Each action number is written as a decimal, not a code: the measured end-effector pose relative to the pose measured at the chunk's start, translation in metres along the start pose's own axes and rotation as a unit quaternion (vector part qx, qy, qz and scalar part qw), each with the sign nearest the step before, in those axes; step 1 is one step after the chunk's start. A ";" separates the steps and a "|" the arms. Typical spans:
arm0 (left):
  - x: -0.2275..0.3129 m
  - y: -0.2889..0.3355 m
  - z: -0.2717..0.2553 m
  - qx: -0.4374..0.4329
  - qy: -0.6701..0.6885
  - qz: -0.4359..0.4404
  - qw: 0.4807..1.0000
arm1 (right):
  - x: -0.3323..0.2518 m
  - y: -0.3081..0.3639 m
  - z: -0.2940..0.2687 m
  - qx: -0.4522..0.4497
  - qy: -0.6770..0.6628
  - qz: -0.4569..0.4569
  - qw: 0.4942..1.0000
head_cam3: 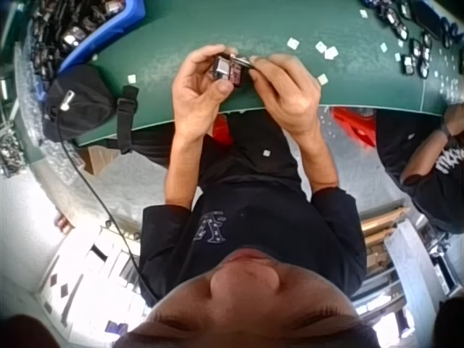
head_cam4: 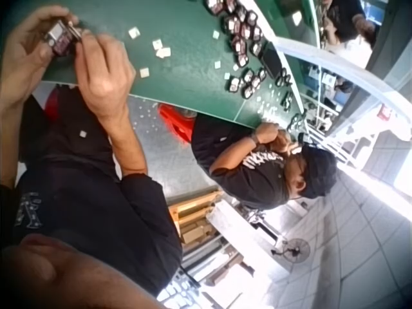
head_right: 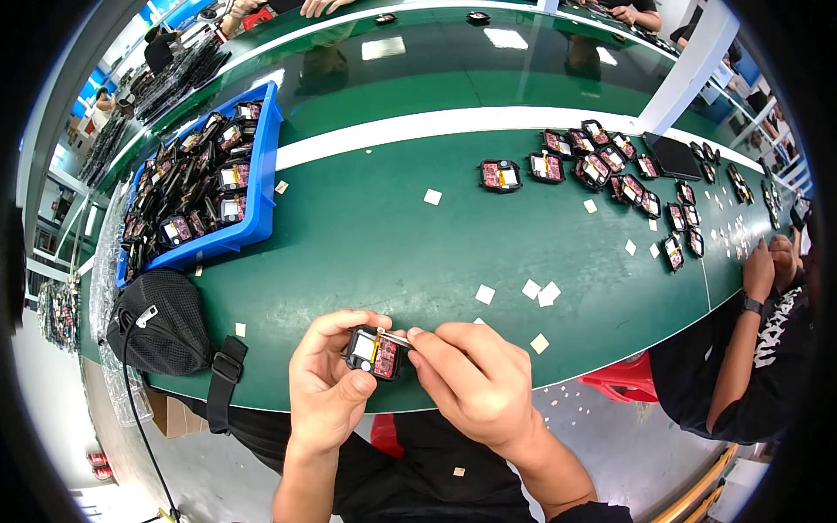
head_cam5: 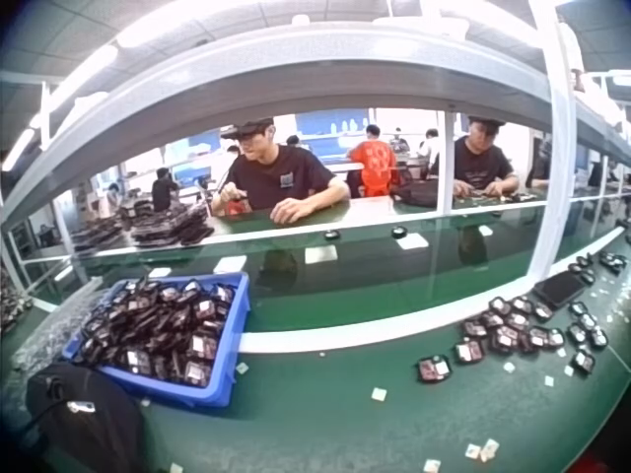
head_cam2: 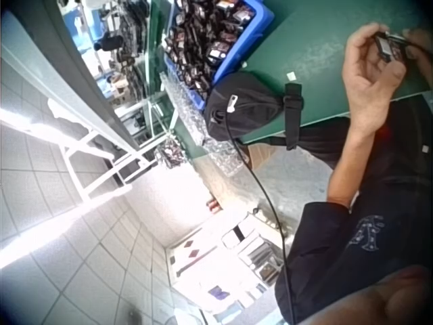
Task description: Assemble small electronic components (smartwatch-like devices) using tweezers.
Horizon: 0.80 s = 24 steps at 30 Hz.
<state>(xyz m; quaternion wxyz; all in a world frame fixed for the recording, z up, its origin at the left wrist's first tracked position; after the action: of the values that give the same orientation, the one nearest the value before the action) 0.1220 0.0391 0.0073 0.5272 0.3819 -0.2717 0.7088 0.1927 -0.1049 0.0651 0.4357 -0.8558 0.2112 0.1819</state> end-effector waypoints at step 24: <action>0.001 0.001 0.002 0.010 -0.007 0.008 1.000 | 0.002 0.001 0.007 -0.014 0.006 0.000 1.000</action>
<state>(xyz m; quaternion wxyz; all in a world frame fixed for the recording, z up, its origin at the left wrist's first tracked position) 0.1212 0.0376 0.0094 0.5158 0.3899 -0.2708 0.7132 0.1923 -0.1002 0.0595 0.4223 -0.8630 0.2112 0.1797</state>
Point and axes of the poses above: each hand's wrist, its own y-axis away from the middle knuckle, its own z-axis out of the palm, x = y × z, the point moved 8 cm from there along -y, towards the middle knuckle, and after that the axes turned 5 degrees about -z, right-handed, at the moved point
